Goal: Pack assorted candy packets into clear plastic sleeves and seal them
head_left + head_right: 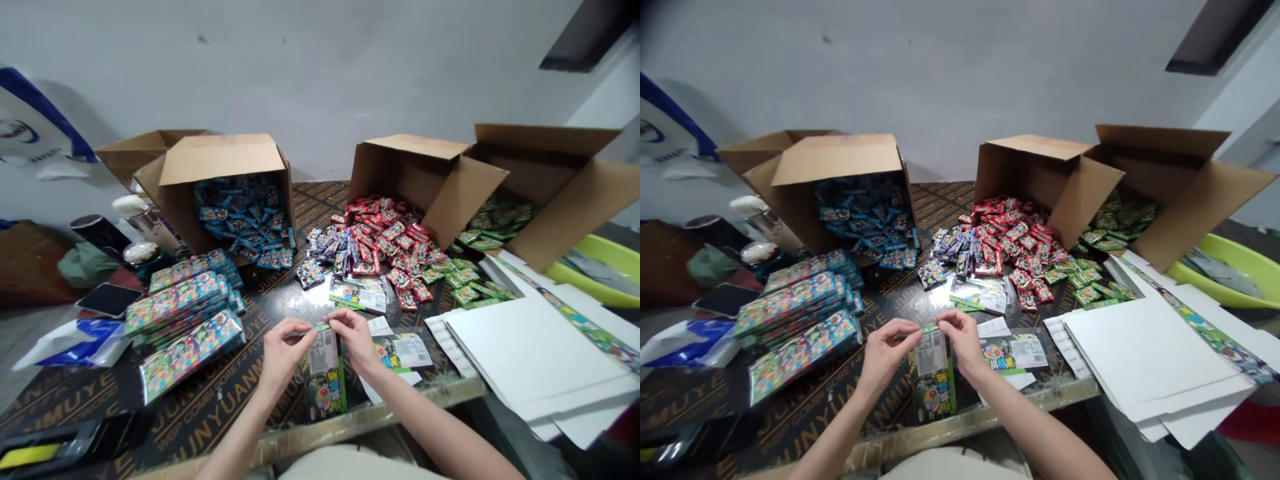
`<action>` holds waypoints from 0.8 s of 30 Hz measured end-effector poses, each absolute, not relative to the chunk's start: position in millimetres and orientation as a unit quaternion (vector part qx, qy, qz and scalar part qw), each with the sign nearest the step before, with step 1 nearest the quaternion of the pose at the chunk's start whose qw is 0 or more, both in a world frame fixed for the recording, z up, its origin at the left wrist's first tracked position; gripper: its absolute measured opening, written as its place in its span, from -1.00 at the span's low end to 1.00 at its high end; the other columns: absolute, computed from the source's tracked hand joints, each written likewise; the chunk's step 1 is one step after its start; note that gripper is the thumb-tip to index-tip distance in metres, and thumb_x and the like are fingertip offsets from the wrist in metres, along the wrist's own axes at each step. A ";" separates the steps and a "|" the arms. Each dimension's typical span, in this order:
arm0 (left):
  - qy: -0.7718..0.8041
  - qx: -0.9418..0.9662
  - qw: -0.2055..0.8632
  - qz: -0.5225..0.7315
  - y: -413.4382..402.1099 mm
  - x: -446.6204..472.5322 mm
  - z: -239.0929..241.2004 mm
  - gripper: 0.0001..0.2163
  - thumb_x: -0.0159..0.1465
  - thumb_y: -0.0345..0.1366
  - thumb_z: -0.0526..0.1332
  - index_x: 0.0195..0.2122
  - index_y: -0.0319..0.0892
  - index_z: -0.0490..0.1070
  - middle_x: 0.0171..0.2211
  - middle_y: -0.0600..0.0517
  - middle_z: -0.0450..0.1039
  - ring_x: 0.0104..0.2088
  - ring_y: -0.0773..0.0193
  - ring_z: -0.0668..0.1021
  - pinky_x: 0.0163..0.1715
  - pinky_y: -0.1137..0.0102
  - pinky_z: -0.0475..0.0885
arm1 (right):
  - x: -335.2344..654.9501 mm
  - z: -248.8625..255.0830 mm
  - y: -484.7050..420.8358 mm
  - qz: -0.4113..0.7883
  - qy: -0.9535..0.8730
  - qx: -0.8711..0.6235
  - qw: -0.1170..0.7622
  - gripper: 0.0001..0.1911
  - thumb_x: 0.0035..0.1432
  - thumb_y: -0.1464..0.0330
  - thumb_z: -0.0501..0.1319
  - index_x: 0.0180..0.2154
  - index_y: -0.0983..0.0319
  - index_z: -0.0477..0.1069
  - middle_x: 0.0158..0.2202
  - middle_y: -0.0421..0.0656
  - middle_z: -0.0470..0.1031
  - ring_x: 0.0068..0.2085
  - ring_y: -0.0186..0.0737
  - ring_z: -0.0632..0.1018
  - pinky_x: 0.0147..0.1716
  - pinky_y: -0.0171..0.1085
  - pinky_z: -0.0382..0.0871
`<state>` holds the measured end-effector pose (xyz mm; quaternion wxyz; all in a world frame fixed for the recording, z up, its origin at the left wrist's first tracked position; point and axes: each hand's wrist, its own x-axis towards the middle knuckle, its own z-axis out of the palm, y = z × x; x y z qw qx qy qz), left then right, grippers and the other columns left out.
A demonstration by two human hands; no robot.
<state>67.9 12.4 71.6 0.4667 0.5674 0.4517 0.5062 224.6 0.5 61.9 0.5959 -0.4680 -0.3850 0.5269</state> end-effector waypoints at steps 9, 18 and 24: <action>0.443 0.545 0.589 0.400 35.9 62.7 79.9 -0.81 -0.14 -0.29 0.38 -0.50 -0.27 0.51 -0.57 -0.01 0.49 -0.54 0.27 0.48 -0.47 0.42 0.36 | 239.5 66.8 -2.0 0.443 -0.497 -0.509 0.546 -0.82 -0.10 0.28 0.30 -0.40 0.23 0.50 -0.46 -0.17 0.51 -0.42 -0.22 0.47 -0.36 -0.23 0.33; 0.396 0.714 0.382 0.433 9.4 63.4 83.7 -0.90 0.07 -0.31 0.25 -0.53 -0.20 0.46 -0.47 -0.01 0.45 -0.42 0.25 0.49 -0.42 0.41 0.37 | 247.9 71.9 -10.1 0.427 -0.569 -0.482 0.511 -0.85 -0.01 0.26 0.25 -0.47 0.22 0.47 -0.50 -0.20 0.47 -0.45 -0.26 0.45 -0.41 -0.27 0.33; 0.351 0.798 0.268 0.410 7.4 61.4 77.6 -0.87 0.19 -0.31 0.15 -0.43 -0.19 0.46 -0.45 -0.01 0.39 -0.41 0.28 0.45 -0.38 0.40 0.35 | 268.3 72.0 -18.5 0.319 -0.700 -0.446 0.458 -0.80 0.14 0.26 0.12 -0.26 0.12 0.49 -0.18 -0.14 0.49 -0.12 -0.16 0.46 -0.07 -0.13 0.29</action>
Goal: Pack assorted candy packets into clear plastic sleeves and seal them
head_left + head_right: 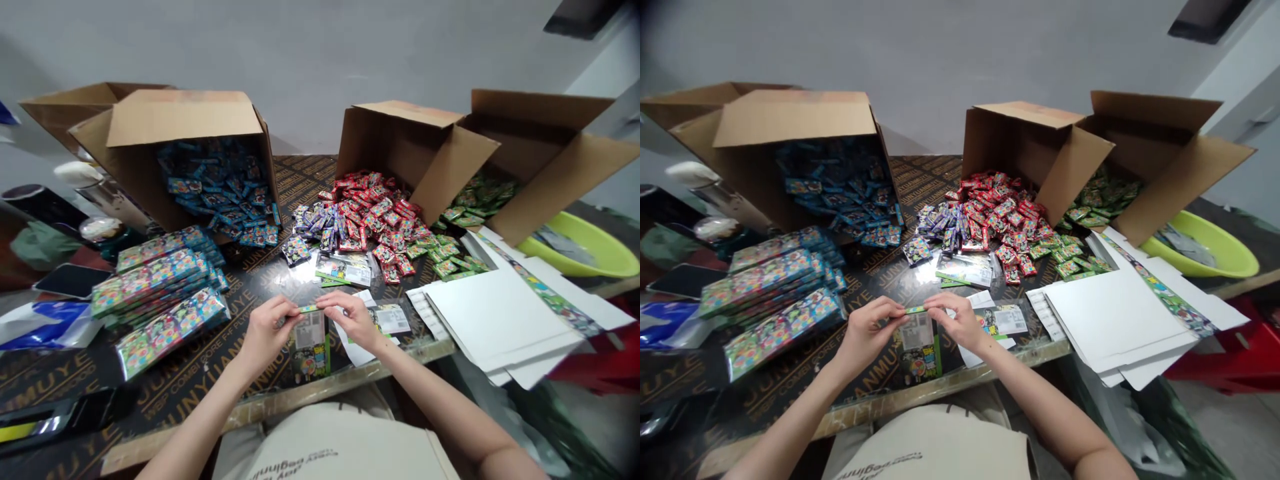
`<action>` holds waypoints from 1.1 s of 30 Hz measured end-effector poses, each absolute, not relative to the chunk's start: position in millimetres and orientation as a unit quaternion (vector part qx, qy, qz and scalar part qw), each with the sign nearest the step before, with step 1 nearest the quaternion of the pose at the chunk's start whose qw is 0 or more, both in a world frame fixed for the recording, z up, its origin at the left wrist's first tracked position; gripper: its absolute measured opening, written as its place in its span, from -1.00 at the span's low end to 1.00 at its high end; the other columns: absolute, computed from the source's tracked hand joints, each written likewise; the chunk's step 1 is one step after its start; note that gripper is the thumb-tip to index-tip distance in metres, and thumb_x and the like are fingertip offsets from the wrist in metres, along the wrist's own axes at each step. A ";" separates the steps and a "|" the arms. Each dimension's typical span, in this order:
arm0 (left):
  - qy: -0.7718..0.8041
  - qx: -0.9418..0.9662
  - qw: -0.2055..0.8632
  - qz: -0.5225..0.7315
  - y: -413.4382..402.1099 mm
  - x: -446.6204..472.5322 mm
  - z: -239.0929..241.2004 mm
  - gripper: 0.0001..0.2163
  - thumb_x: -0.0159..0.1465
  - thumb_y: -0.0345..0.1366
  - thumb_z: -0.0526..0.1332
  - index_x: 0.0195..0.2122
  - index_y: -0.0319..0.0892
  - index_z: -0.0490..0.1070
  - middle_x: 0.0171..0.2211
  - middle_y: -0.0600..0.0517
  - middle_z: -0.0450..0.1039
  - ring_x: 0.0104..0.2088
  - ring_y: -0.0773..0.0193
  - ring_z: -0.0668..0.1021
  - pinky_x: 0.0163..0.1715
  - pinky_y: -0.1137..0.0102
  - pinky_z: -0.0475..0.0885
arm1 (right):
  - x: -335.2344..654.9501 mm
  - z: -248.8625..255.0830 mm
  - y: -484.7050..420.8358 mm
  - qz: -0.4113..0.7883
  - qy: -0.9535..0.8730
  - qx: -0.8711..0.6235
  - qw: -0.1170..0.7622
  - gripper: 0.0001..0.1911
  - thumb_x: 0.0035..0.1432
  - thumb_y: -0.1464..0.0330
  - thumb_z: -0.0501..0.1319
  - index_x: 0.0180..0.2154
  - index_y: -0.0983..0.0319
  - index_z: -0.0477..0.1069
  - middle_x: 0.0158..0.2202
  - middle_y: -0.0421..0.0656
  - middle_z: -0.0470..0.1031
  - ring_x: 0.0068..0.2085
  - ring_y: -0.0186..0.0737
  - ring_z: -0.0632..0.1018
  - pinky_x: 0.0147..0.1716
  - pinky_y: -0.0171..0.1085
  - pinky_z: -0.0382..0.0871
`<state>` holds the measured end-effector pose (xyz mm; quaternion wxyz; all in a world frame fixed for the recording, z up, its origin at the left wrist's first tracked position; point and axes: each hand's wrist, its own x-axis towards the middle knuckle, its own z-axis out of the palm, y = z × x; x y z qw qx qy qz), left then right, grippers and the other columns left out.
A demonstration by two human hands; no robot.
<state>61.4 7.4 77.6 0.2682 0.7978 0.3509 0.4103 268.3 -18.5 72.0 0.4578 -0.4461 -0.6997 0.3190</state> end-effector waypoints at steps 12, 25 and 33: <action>0.346 0.848 0.205 0.346 7.4 58.9 70.5 -0.73 0.27 -0.38 0.01 -0.13 -0.04 0.46 -0.44 0.02 0.22 -0.41 0.29 0.35 -0.43 0.42 0.28 | 364.7 -8.9 24.2 0.125 -0.767 -0.586 0.228 -0.75 0.05 0.41 0.20 -0.16 0.13 0.42 -0.26 -0.12 0.48 -0.16 -0.09 0.39 -0.14 -0.03 0.13; 0.386 0.805 0.219 0.393 -0.3 66.0 58.9 -0.74 0.27 -0.41 0.00 -0.14 -0.11 0.44 -0.37 -0.01 0.23 -0.31 0.24 0.37 -0.33 0.36 0.32 | 350.5 -23.3 11.8 0.115 -0.766 -0.580 0.252 -0.79 0.15 0.43 0.02 -0.43 0.25 0.39 -0.41 -0.09 0.39 -0.31 -0.19 0.37 -0.28 -0.24 0.19; 0.414 0.781 0.211 0.418 -3.1 67.3 59.1 -0.83 0.24 -0.41 0.07 -0.23 -0.17 0.43 -0.41 0.00 0.31 -0.33 0.23 0.39 -0.31 0.34 0.33 | 318.4 46.6 23.0 0.203 -0.702 -0.587 0.349 -0.82 0.17 0.27 0.02 -0.37 0.22 0.27 -0.39 -0.16 0.41 -0.39 -0.26 0.42 -0.41 -0.33 0.24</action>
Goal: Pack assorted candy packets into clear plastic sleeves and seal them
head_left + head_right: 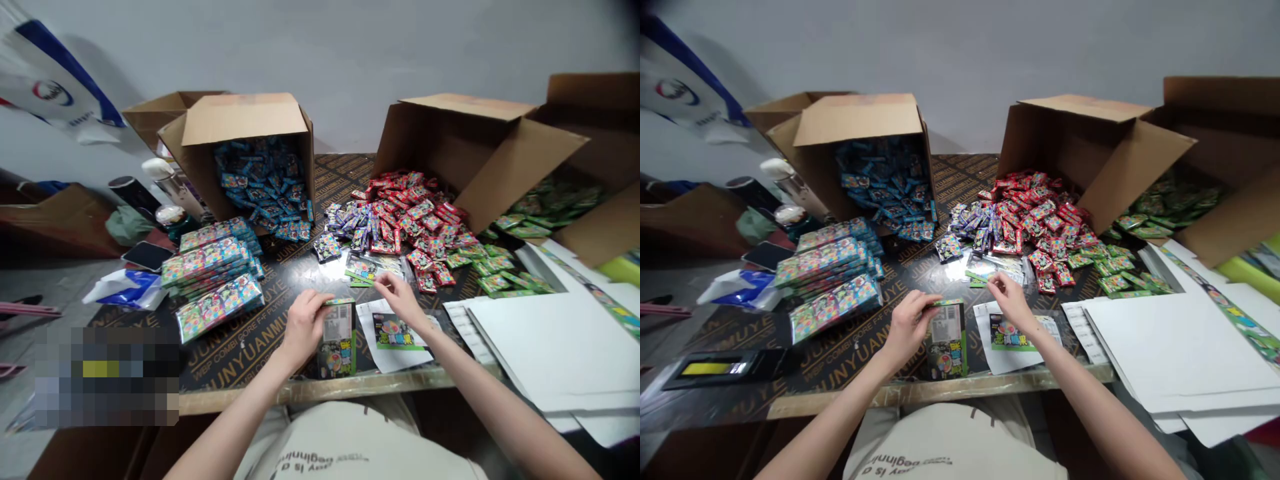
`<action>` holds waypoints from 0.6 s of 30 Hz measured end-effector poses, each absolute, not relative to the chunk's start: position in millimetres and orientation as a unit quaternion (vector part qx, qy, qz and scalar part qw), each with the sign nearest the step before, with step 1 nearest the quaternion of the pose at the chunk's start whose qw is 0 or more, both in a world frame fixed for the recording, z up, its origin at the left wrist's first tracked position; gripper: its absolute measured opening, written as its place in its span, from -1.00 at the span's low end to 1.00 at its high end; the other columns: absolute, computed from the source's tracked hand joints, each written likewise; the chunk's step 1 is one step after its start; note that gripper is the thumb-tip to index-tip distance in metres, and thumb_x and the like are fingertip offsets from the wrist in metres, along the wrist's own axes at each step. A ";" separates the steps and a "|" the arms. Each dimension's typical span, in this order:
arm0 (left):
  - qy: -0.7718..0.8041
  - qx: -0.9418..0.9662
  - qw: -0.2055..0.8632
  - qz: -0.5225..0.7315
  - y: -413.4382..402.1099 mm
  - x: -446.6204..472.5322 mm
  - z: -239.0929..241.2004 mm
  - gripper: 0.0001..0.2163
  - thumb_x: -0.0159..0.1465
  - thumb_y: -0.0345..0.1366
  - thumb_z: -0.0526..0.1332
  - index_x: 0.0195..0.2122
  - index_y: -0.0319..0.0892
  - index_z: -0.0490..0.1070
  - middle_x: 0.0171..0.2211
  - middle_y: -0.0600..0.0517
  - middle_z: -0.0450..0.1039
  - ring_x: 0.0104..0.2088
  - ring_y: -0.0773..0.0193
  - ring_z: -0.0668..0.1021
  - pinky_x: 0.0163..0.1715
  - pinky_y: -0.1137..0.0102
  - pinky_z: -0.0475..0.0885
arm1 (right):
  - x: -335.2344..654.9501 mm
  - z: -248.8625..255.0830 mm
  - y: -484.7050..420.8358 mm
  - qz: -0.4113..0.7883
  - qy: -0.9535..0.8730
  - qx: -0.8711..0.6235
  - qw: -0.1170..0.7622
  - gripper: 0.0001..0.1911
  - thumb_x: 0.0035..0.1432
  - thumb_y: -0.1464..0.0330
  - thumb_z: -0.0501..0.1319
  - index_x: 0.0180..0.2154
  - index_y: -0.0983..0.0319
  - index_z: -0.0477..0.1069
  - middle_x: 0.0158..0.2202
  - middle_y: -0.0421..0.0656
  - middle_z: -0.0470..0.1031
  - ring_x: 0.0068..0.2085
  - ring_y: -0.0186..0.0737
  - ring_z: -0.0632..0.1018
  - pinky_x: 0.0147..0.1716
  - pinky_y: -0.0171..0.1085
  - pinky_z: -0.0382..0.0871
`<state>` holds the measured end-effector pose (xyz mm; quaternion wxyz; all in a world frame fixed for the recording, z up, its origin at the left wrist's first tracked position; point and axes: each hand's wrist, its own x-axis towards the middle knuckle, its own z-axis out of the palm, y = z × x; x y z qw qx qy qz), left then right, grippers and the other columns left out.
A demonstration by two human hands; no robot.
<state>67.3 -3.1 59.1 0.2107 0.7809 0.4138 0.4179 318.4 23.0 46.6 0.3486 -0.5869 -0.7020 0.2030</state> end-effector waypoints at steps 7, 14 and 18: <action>0.396 0.755 0.220 0.474 0.7 64.9 59.5 -0.93 0.12 -0.45 0.20 -0.47 -0.18 0.42 -0.49 0.04 0.42 -0.37 0.25 0.46 -0.10 0.20 0.32 | 250.7 123.8 23.2 0.500 -0.681 -0.438 0.308 -0.75 0.02 0.21 0.22 -0.49 0.26 0.32 -0.20 -0.11 0.44 -0.14 -0.20 0.43 -0.18 -0.26 0.24; 0.401 0.718 0.249 0.511 0.7 66.3 66.1 -0.92 0.06 -0.45 0.23 -0.54 -0.19 0.39 -0.52 0.07 0.45 -0.47 0.31 0.48 -0.02 0.17 0.29 | 240.3 113.6 34.5 0.537 -0.690 -0.423 0.237 -0.70 -0.07 0.18 0.27 -0.53 0.30 0.33 -0.52 -0.23 0.37 -0.46 -0.36 0.35 -0.42 -0.35 0.19; 0.425 0.721 0.227 0.498 -1.1 68.8 61.1 -0.90 0.06 -0.38 0.25 -0.56 -0.20 0.36 -0.52 0.06 0.41 -0.44 0.27 0.47 -0.08 0.18 0.32 | 239.6 105.6 42.5 0.537 -0.699 -0.423 0.211 -0.69 -0.10 0.19 0.28 -0.55 0.31 0.31 -0.60 -0.28 0.30 -0.54 -0.42 0.28 -0.51 -0.38 0.12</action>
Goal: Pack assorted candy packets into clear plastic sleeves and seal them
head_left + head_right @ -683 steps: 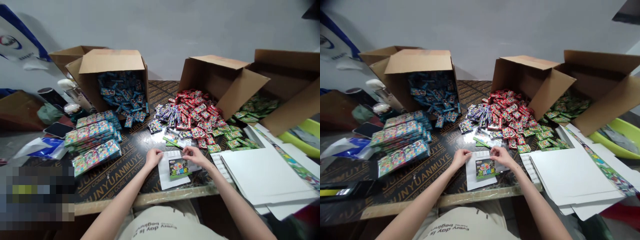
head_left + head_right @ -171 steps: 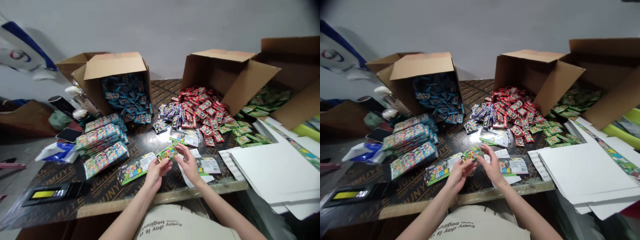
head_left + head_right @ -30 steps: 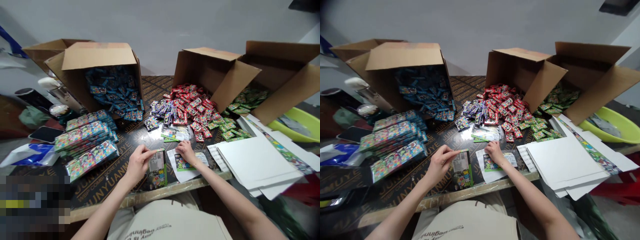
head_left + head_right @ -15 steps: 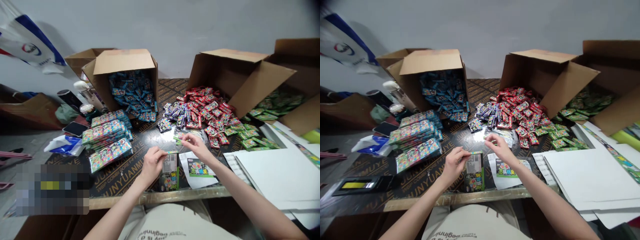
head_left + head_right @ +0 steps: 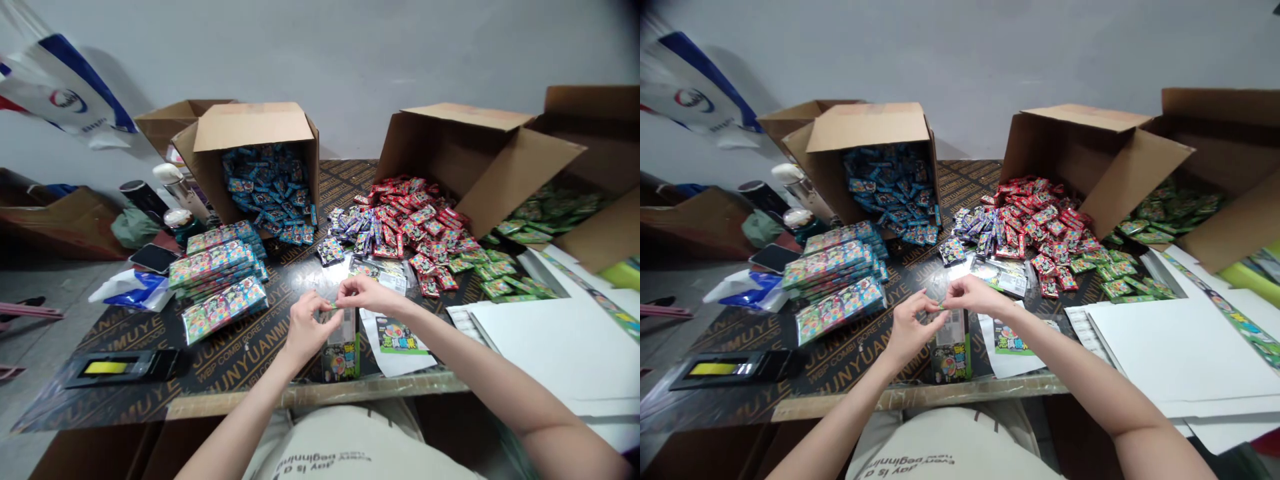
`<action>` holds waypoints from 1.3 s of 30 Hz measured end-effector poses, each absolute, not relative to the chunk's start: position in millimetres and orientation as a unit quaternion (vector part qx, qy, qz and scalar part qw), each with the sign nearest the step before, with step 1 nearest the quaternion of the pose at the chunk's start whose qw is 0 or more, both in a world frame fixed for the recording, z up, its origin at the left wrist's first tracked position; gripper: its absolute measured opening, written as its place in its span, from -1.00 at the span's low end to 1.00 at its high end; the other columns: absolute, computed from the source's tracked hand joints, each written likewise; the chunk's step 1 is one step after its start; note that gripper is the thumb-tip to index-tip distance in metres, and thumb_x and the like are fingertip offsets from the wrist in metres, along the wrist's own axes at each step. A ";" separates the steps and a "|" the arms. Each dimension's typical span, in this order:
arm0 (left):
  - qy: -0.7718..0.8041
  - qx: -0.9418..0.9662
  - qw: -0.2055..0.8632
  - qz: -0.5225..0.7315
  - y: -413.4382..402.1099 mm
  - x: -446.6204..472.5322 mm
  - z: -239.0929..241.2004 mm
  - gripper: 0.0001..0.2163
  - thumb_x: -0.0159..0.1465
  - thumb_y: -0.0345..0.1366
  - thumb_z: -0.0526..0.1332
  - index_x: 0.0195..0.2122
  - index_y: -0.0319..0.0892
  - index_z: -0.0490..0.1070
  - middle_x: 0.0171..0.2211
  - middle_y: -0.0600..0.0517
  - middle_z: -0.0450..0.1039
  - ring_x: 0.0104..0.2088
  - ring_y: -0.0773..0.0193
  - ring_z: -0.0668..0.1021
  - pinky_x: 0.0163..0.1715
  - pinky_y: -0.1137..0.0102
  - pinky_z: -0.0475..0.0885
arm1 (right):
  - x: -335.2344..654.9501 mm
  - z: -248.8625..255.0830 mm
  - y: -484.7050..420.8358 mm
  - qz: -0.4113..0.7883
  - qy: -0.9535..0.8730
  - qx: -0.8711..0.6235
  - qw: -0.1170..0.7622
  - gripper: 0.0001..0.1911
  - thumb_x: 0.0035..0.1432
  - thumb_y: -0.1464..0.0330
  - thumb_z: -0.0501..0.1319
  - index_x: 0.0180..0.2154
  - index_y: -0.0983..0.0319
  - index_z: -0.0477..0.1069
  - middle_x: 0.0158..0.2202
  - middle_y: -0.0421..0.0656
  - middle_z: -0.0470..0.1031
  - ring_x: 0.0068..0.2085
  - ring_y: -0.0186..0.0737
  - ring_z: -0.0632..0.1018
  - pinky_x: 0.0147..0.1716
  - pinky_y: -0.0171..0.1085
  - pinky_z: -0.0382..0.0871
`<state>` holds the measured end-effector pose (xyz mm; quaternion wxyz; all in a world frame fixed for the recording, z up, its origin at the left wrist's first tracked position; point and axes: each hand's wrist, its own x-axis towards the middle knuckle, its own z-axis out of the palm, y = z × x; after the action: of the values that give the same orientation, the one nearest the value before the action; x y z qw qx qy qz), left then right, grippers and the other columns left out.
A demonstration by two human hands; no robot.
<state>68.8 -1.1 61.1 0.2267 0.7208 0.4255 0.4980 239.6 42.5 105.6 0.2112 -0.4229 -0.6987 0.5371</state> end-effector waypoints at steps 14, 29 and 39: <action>0.526 0.807 -0.001 0.267 -2.3 36.3 61.7 -0.74 0.25 -0.18 0.06 -0.17 -0.19 0.43 -0.34 -0.10 0.33 -0.25 0.11 0.40 -0.23 0.22 0.31 | 282.2 58.3 57.1 0.265 -0.753 -0.568 0.200 -0.77 0.07 0.40 0.12 -0.17 0.21 0.29 -0.35 -0.15 0.43 -0.33 -0.26 0.45 -0.32 -0.29 0.27; 0.300 0.943 0.146 -0.006 22.2 70.4 23.9 -0.43 -0.42 -0.21 0.47 -0.35 -0.20 0.32 -0.29 -0.10 0.38 -0.25 -0.02 0.43 -0.17 0.13 0.26 | 310.9 -8.7 28.7 0.117 -0.805 -0.563 0.146 -0.94 0.00 0.48 0.21 -0.41 0.24 0.35 -0.38 -0.19 0.43 -0.25 -0.20 0.35 -0.26 -0.24 0.00; 0.404 0.755 0.307 0.415 23.4 47.4 72.2 -0.67 0.15 -0.34 0.20 -0.03 -0.10 0.33 -0.25 0.01 0.40 -0.25 0.24 0.45 -0.25 0.39 0.32 | 311.6 -24.6 12.4 0.035 -0.825 -0.544 0.150 -0.77 0.22 0.41 -0.01 -0.38 0.24 0.40 -0.39 -0.10 0.42 -0.26 -0.17 0.33 -0.15 -0.16 0.02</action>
<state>47.4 23.4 72.2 0.3067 0.7554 0.4041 0.4148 311.6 12.4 -24.6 0.1496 -0.5442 -0.8248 0.0348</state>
